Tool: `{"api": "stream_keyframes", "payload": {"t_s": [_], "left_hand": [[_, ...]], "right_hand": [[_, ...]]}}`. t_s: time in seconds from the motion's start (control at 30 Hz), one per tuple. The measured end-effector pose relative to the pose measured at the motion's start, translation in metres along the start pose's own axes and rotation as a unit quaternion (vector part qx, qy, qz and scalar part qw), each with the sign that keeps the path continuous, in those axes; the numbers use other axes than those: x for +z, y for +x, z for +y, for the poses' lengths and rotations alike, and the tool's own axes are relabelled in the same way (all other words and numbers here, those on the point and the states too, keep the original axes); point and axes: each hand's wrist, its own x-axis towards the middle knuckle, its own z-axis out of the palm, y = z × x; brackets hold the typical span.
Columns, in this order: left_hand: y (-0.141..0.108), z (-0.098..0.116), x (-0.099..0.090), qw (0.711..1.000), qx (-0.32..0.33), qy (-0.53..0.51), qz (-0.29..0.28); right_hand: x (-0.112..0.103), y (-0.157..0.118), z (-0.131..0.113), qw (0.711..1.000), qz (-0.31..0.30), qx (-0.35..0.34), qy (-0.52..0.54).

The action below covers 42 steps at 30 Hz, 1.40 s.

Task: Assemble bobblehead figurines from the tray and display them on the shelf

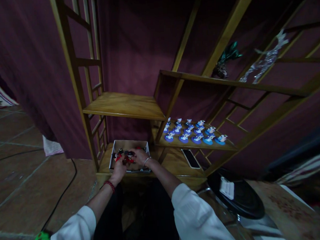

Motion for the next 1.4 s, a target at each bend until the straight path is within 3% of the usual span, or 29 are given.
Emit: {"api": "stream_keyframes", "payload": {"t_s": [0.3, 0.63, 0.83, 1.4], "left_hand": [[-0.016, 0.040, 0.003, 1.000, 0.008, 0.008, -0.016], [-0.026, 0.082, 0.005, 0.999, 0.023, -0.021, -0.029], [-0.032, 0.107, 0.006, 0.997, 0.024, -0.063, -0.041], [-0.048, 0.157, 0.007, 0.994, 0.072, -0.063, -0.056]], "right_hand": [[-0.019, -0.010, -0.009, 0.996, 0.044, -0.008, 0.075], [-0.040, -0.019, -0.018, 0.985, 0.097, -0.071, 0.127], [-0.050, -0.023, -0.025, 0.968, 0.084, -0.084, 0.223], [-0.083, -0.037, -0.060, 0.955, 0.077, -0.146, 0.248]]}}
